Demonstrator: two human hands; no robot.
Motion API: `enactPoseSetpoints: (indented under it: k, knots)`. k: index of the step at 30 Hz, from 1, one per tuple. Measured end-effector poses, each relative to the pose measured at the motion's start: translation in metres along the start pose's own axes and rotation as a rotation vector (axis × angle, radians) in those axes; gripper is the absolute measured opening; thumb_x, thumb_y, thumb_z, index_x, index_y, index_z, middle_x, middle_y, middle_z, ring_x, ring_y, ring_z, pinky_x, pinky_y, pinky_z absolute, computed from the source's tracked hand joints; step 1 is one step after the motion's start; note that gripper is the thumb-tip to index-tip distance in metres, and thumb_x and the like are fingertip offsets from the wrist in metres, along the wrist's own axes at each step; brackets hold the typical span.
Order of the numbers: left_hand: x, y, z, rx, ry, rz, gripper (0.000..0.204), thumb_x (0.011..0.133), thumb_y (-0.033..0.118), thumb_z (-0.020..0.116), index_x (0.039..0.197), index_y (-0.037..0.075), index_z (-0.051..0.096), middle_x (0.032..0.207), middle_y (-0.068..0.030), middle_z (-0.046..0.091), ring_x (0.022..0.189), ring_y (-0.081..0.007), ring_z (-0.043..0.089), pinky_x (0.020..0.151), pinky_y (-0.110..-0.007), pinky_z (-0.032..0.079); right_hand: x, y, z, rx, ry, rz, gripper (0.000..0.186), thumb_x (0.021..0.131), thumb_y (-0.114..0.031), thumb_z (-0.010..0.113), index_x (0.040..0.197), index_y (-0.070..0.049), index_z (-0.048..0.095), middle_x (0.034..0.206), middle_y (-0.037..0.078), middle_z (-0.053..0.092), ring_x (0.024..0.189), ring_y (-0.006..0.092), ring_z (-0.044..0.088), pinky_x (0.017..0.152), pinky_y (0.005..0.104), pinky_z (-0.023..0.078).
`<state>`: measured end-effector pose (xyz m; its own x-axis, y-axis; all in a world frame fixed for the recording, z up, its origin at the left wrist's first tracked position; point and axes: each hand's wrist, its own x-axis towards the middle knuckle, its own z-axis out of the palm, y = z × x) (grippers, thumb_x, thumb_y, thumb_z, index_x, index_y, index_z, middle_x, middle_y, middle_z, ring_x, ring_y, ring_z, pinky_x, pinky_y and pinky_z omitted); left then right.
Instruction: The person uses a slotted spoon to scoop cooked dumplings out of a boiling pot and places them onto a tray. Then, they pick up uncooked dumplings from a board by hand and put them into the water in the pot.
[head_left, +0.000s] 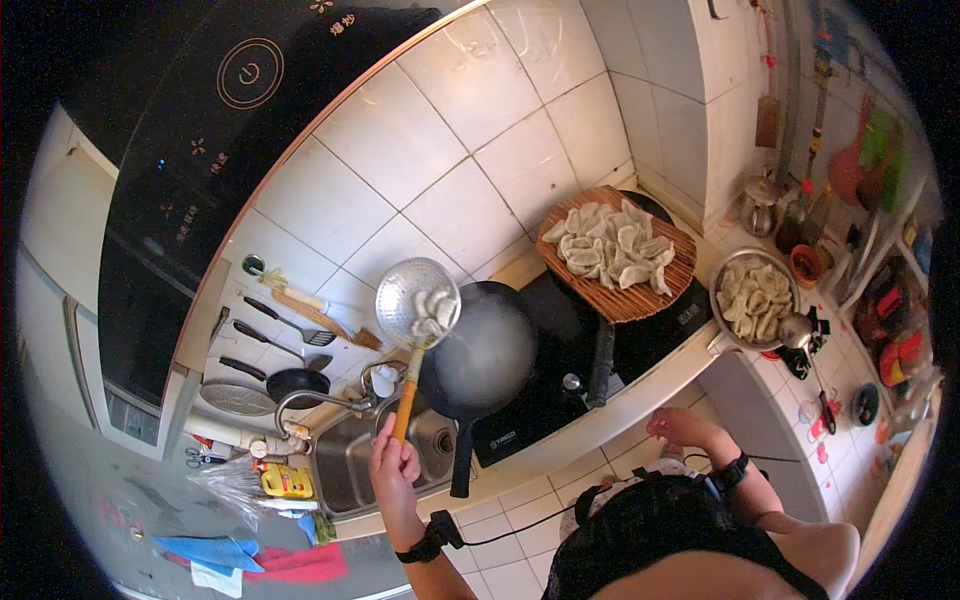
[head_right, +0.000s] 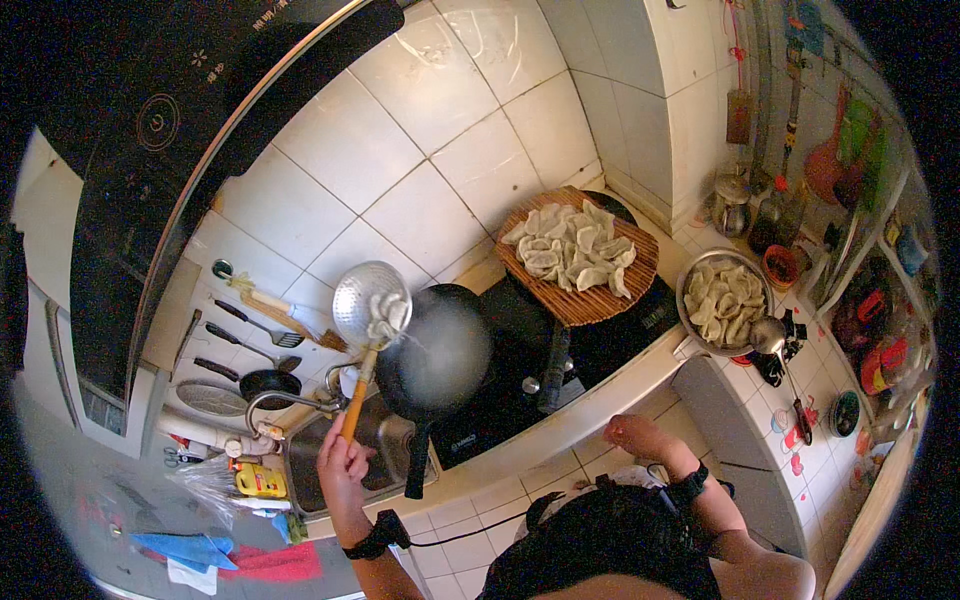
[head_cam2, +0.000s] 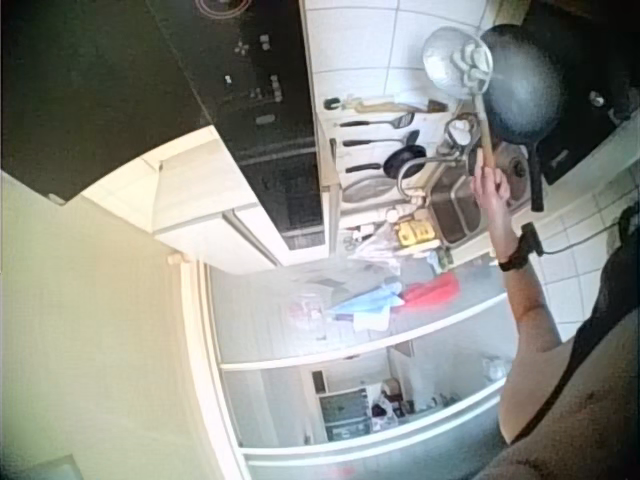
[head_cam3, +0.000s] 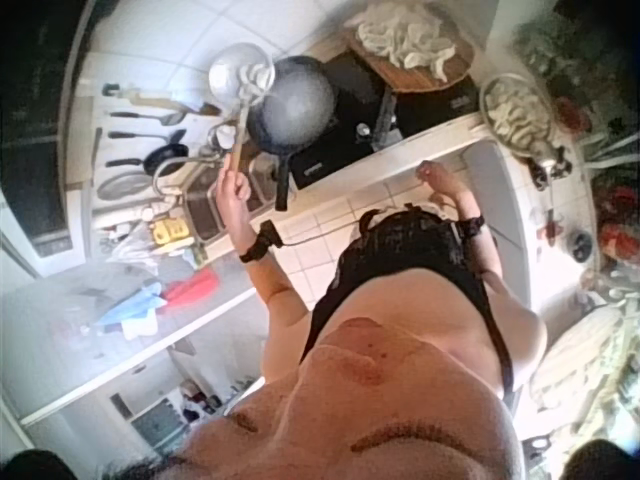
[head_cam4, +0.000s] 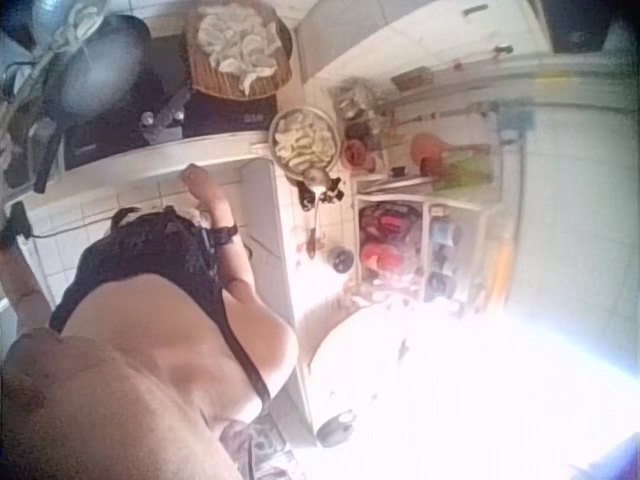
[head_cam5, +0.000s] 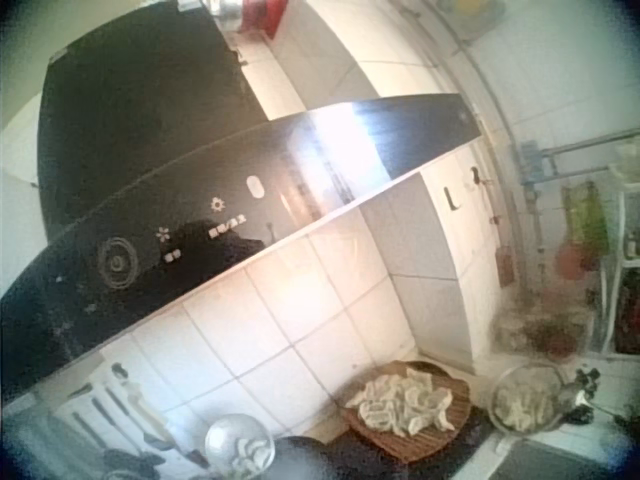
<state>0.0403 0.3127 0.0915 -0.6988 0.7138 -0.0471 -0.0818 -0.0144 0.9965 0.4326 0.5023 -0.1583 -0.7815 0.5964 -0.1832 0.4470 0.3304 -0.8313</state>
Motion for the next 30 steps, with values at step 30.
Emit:
enactPoseSetpoints:
  k: [30]
  knots:
    - [-0.045,-0.096,0.011,-0.063,0.134,-0.189,0.042,0.097,0.015,0.051,0.136,0.003,0.046,0.065,0.0024,0.038,0.048,-0.0055,0.034,0.04,-0.019,0.025,0.027,-0.078,0.023,0.66,-0.486,-0.203,0.029,0.098,-0.026,0.052,0.11,0.0,0.058,0.094,0.01,0.064,0.092,0.0174,0.062,0.081,0.0318,0.049]
